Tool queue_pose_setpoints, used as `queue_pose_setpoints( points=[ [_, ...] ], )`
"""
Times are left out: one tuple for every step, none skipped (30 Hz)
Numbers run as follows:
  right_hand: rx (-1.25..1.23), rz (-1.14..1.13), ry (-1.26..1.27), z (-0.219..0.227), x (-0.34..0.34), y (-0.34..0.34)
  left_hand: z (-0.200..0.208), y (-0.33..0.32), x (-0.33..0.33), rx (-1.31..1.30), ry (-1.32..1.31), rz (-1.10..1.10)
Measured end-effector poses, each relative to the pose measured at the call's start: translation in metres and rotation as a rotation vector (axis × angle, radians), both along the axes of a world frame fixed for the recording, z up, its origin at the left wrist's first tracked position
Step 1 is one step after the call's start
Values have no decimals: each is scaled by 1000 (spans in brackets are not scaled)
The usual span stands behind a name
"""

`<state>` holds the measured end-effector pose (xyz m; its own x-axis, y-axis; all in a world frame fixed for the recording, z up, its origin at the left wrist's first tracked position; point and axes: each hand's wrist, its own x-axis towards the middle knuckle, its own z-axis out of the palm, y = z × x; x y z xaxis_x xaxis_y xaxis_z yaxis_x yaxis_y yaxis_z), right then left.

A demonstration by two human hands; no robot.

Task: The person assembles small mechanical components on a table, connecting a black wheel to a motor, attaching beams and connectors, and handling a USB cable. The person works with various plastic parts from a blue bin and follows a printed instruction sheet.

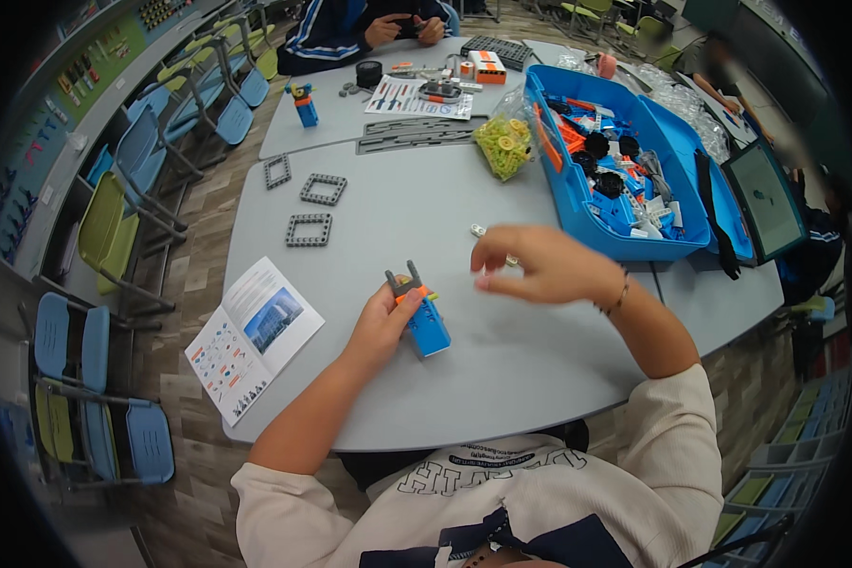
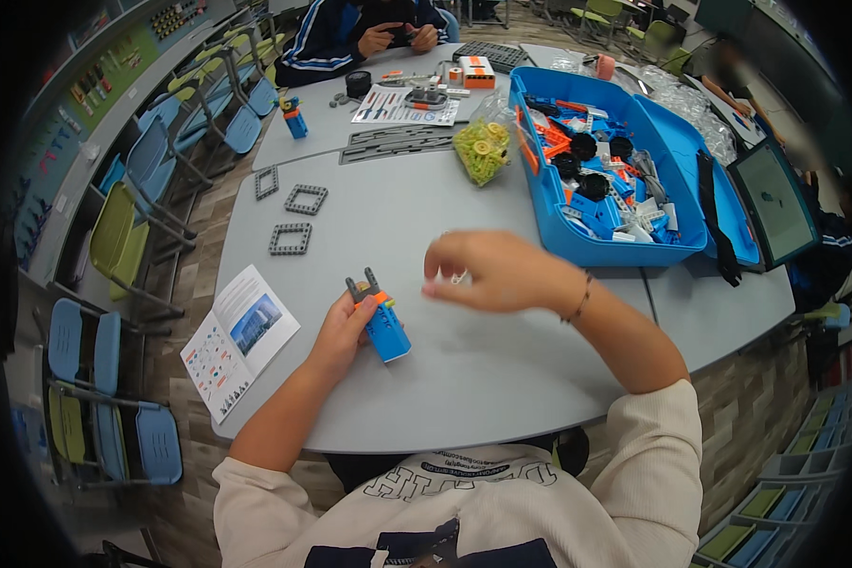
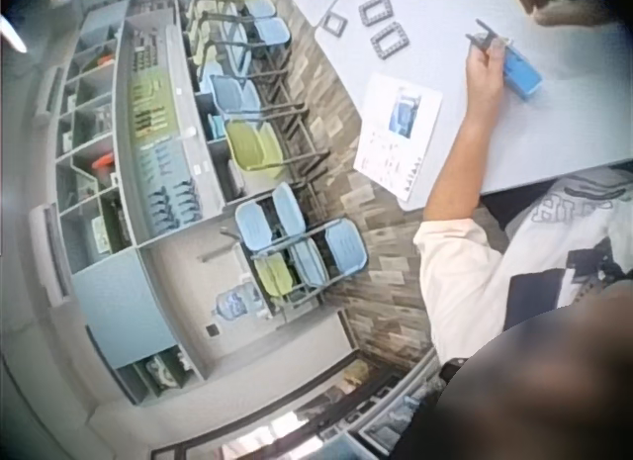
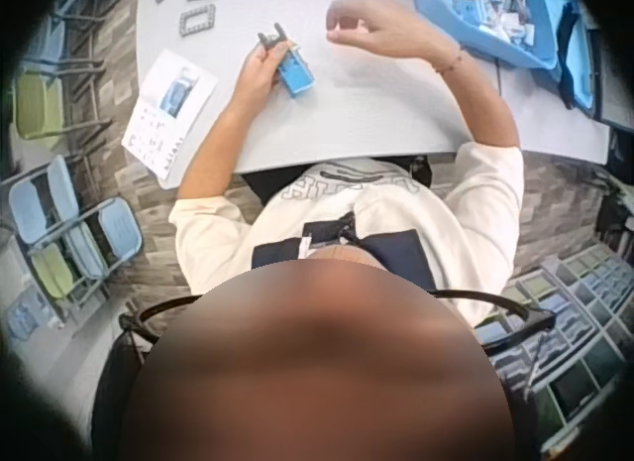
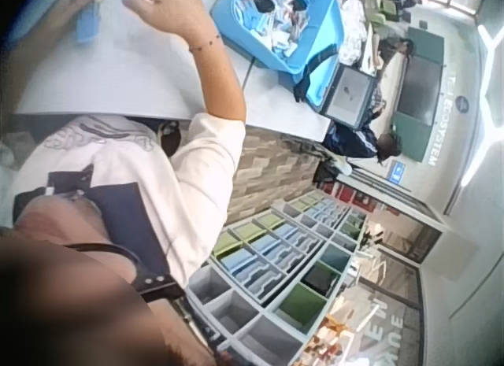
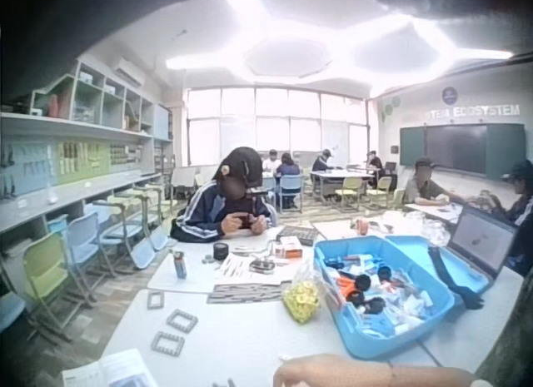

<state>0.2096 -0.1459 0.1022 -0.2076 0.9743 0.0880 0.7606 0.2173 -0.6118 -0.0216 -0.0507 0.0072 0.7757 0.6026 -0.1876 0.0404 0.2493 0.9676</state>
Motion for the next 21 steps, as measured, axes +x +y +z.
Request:
queue_pose_setpoints(
  points=[
    [2, 59, -85, -7, -16, -6, 2, -1, 0, -13, -26, -6],
    [19, 59, -116, -13, -27, -8, 4, -3, -1, 20, -23, -27],
    [57, 65, -141, -18, -34, -9, 5, -5, -1, 42, -37, -48],
    [70, 57, -183, -23, -40, -9, 6, -7, -1, 62, -64, -57],
    [121, 61, -171, -27, -43, -8, 6, -9, -1, 56, -65, -88],
    [144, 77, -161, -30, -44, -7, 6, -10, 0, 50, -80, -106],
    [150, 82, -166, -33, -44, -7, 6, -10, 0, 38, -91, -117],
    [158, 88, -172, -35, -44, -7, 6, -11, 0, 93, -58, -126],
    [197, 94, -176, -38, -45, -6, 6, -10, 0, 145, -24, -127],
    [238, 99, -182, -40, -46, -7, 6, -9, -1, 197, 24, -112],
    [280, 104, -188, -42, -47, -8, 6, -9, -1, 194, 9, -152],
    [288, 102, -177, -45, -48, -9, 6, -8, -2, 187, 8, -177],
    [296, 99, -167, -47, -50, -10, 7, -9, -3, 187, 21, -190],
    [304, 100, -150, -49, -51, -11, 8, -9, -3, 163, 6, -202],
    [314, 103, -98, -50, -52, -12, 8, -11, -3, 144, 4, -202],
    [293, 95, -46, -51, -51, -12, 10, -12, -4, 123, 21, -191],
    [265, 94, 13, -51, -52, -12, 11, -14, -4, 98, 31, -182],
    [227, 77, 71, -52, -51, -11, 12, -15, -4, 129, -5, -184],
    [258, 100, 105, -52, -50, -10, 14, -16, -5, 156, -12, -164],
    [277, 107, 138, -53, -51, -9, 14, -17, -5, 179, 5, -132],
    [282, 116, 163, -53, -50, -7, 15, -17, -6, 196, -33, -141]
  ],
)
